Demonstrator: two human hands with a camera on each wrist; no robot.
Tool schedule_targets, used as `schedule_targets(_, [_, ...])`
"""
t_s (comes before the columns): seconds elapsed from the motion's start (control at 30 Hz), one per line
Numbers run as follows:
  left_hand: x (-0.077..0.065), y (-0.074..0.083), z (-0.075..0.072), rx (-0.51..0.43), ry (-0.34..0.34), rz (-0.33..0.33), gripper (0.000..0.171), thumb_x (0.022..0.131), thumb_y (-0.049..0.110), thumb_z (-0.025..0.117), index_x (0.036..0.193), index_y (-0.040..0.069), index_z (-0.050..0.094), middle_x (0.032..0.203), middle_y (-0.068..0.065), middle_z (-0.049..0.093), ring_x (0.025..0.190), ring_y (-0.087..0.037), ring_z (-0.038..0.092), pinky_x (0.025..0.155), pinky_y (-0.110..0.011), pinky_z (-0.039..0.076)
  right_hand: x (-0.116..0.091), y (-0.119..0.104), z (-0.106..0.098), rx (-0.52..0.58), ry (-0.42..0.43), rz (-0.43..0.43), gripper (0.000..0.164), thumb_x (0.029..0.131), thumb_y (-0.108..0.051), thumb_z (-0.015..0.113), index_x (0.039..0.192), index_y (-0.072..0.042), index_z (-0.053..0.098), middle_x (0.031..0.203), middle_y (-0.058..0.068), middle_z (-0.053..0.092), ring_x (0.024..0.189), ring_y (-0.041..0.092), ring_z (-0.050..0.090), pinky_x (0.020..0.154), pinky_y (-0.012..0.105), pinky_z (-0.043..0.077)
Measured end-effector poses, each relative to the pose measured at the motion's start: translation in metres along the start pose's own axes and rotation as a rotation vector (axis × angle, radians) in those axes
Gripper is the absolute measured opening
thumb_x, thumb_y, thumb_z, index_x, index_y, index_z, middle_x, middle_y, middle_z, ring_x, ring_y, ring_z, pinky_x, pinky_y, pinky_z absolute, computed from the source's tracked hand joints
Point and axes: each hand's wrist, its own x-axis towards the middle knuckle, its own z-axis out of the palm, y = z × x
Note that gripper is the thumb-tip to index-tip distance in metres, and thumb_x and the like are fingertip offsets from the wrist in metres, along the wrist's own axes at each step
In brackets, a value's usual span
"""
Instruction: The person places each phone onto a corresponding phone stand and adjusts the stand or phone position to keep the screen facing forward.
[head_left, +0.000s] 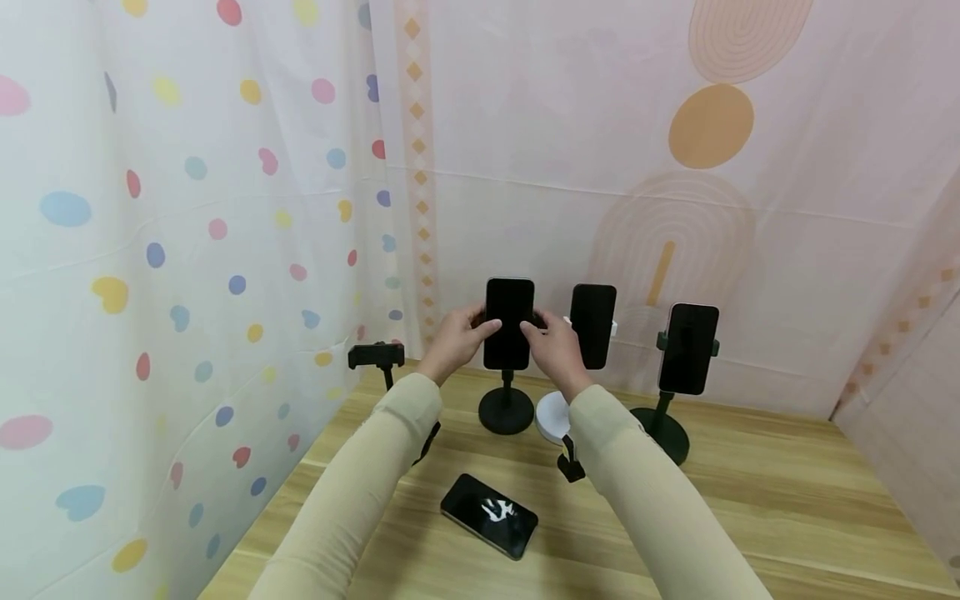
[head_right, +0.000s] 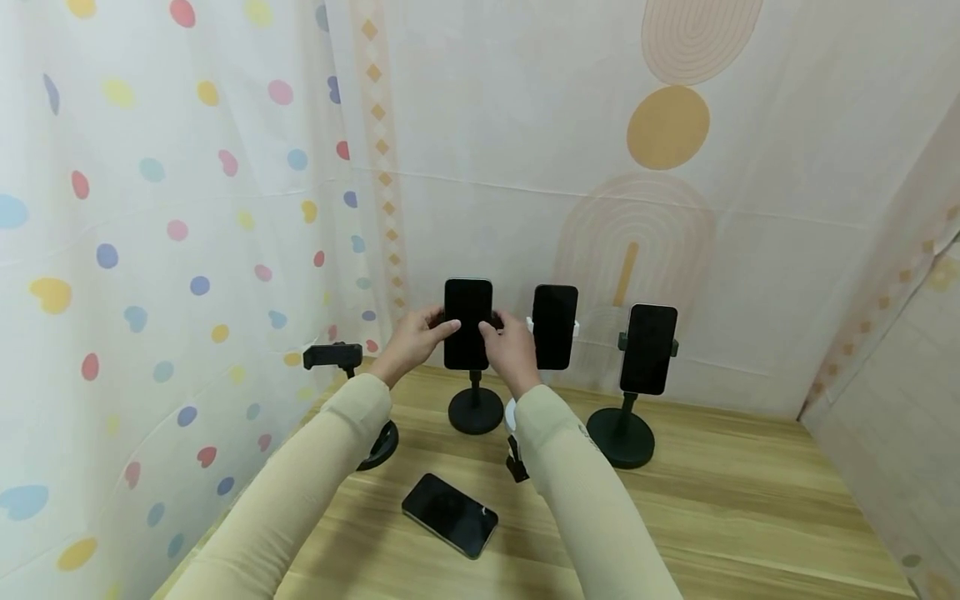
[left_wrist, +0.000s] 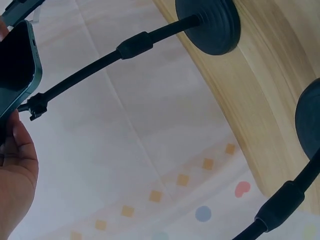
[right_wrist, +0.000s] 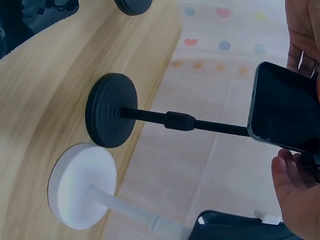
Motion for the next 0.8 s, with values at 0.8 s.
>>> schedule_targets(0.8, [0.002,-0.003,0.006,-0.021,-0.009,-0.068,0.045,0.105,0.031,0.051,0.146,0.013,0.049,0.14,-0.01,0.055,0.129,-0.028,0.051,0.104,-0.047,0.042,0.004,0.0,0.01,-0.023,0.105,0.018,0.034,0.101,-0.023,0.061,0.128,-0.003,0.063,0.119,0.014,0.066,0.108,0.027,0.062,0.091,0.041,0.051])
